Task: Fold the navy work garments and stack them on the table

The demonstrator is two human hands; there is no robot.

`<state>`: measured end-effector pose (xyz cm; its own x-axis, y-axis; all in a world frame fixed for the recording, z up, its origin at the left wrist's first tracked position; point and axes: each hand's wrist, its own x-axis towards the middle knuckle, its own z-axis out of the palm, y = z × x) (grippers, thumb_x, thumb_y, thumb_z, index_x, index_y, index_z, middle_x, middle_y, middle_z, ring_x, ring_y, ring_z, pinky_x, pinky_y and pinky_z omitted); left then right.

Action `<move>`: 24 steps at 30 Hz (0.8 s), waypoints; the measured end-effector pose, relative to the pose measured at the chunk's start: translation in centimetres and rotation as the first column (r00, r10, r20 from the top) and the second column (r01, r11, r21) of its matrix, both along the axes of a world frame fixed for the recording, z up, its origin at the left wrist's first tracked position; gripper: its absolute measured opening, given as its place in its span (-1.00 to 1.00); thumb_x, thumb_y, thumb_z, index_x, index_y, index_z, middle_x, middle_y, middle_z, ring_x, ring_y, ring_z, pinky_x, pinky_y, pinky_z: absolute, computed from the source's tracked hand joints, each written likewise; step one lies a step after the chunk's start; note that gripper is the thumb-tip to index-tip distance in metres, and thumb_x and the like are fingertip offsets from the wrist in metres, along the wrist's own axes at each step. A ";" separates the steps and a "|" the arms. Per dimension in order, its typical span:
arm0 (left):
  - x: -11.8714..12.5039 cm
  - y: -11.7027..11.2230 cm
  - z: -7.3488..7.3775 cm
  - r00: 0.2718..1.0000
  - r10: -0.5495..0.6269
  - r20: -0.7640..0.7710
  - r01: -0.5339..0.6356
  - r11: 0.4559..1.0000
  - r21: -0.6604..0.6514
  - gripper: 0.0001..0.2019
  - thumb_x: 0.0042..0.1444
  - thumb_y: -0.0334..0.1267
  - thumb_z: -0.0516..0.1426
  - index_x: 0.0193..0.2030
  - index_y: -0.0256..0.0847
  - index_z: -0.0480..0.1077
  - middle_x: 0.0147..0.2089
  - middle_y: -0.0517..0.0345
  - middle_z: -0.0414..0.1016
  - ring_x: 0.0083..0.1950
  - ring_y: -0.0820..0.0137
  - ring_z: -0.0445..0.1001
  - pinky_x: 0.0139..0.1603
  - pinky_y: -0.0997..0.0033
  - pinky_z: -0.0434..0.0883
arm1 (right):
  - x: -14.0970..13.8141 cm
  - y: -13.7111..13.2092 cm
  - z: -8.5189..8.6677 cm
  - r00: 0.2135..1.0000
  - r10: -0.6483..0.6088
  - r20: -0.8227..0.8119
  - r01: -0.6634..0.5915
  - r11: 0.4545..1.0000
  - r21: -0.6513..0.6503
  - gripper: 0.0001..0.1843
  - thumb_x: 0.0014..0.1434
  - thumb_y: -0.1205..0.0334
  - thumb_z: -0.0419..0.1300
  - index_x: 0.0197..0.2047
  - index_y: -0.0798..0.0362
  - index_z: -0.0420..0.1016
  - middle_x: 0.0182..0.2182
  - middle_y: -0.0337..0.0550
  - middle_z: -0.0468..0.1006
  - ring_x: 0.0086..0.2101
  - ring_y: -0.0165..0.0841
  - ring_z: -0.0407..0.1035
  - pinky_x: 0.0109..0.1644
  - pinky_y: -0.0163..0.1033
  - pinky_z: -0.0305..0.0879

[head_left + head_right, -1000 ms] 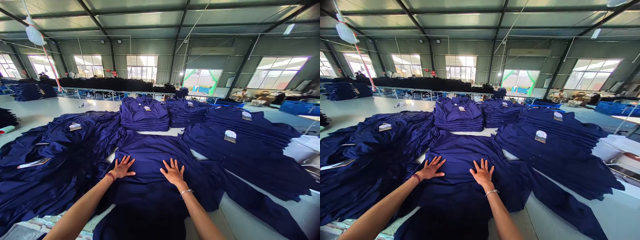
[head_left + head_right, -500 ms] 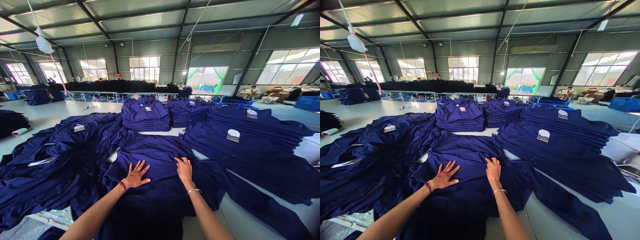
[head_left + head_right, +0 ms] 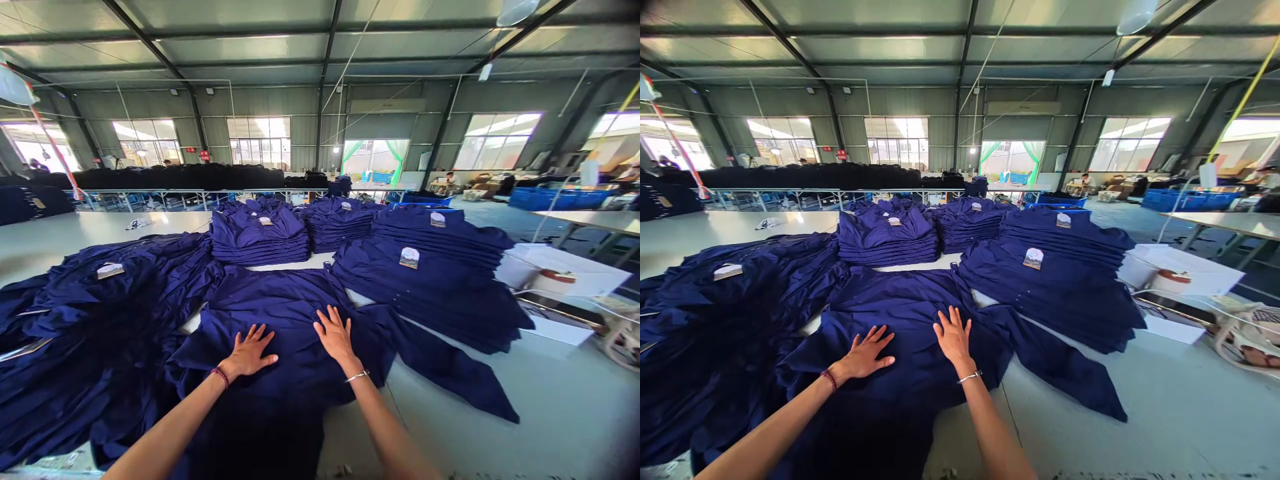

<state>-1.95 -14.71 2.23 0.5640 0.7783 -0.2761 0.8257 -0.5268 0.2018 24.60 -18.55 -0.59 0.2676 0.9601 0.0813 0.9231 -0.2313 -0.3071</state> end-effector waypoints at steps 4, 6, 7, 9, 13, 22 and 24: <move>4.5 -1.5 0.5 0.980 -0.143 0.136 0.141 0.990 0.031 -0.26 0.25 0.26 -0.09 0.49 0.05 -0.09 0.56 0.09 -0.29 0.54 0.06 -0.31 0.43 -0.21 -0.12 | 3.8 -2.8 0.8 0.988 -0.149 0.039 0.142 0.978 0.151 -0.46 0.37 0.09 -0.16 0.35 -0.08 0.26 0.44 -0.12 0.00 0.40 -0.19 -0.18 0.41 0.19 -0.24; 7.8 -2.4 0.4 0.951 -0.240 0.197 0.237 0.971 0.038 -0.28 0.27 0.22 -0.06 0.49 0.03 -0.09 0.56 0.10 -0.28 0.54 0.10 -0.30 0.45 -0.10 -0.09 | 6.3 -4.6 0.9 0.967 -0.251 0.051 0.240 0.957 0.161 -0.46 0.36 0.11 -0.14 0.34 -0.05 0.27 0.43 -0.09 0.02 0.40 -0.18 -0.15 0.41 0.15 -0.20; 9.7 -2.8 0.3 0.931 -0.291 0.222 0.288 0.957 0.045 -0.28 0.27 0.19 -0.05 0.49 0.02 -0.09 0.56 0.09 -0.28 0.54 0.12 -0.29 0.46 -0.05 -0.07 | 7.6 -5.6 0.9 0.952 -0.301 0.057 0.289 0.944 0.161 -0.45 0.35 0.12 -0.14 0.34 -0.03 0.28 0.43 -0.07 0.03 0.39 -0.18 -0.14 0.40 0.14 -0.17; 13.6 -3.7 0.2 0.886 -0.385 0.260 0.382 0.922 0.063 -0.29 0.27 0.14 -0.01 0.49 -0.01 -0.07 0.56 0.09 -0.28 0.54 0.13 -0.28 0.47 0.01 -0.06 | 10.2 -7.6 0.9 0.912 -0.404 0.075 0.389 0.907 0.163 -0.44 0.33 0.14 -0.14 0.33 0.01 0.29 0.42 -0.02 0.05 0.38 -0.13 -0.13 0.39 0.15 -0.14; 20.6 -5.5 -0.1 0.809 -0.506 0.300 0.503 0.859 0.093 -0.31 0.26 0.10 0.02 0.48 -0.01 -0.03 0.56 0.08 -0.27 0.54 0.08 -0.27 0.47 -0.04 -0.04 | 14.9 -11.9 0.3 0.748 -0.647 0.148 0.617 0.760 0.202 -0.41 0.29 0.14 -0.13 0.31 0.11 0.32 0.40 0.18 0.05 0.37 0.06 -0.14 0.32 0.32 -0.16; 26.3 -7.2 -1.8 0.732 -0.538 0.417 0.575 0.817 0.044 -0.29 0.21 -0.04 0.12 0.46 -0.13 0.04 0.54 -0.05 -0.18 0.52 0.07 -0.13 0.46 0.05 0.02 | 20.8 -17.9 1.2 0.639 -0.756 -0.141 0.763 0.647 -0.010 -0.53 0.16 0.23 0.05 0.07 0.28 0.48 -0.03 0.41 0.53 0.04 0.12 0.42 0.00 0.17 0.33; 26.6 -7.4 -1.2 0.697 -0.527 0.486 0.570 0.819 0.070 -0.27 0.20 -0.11 0.15 0.47 -0.12 0.00 0.53 -0.03 -0.11 0.51 0.16 -0.06 0.46 0.14 0.05 | 20.8 -17.2 3.0 0.702 -0.683 -0.202 0.701 0.712 0.031 -0.60 0.17 0.26 0.04 -0.02 0.25 0.54 -0.10 0.34 0.59 -0.02 0.05 0.48 0.02 0.10 0.36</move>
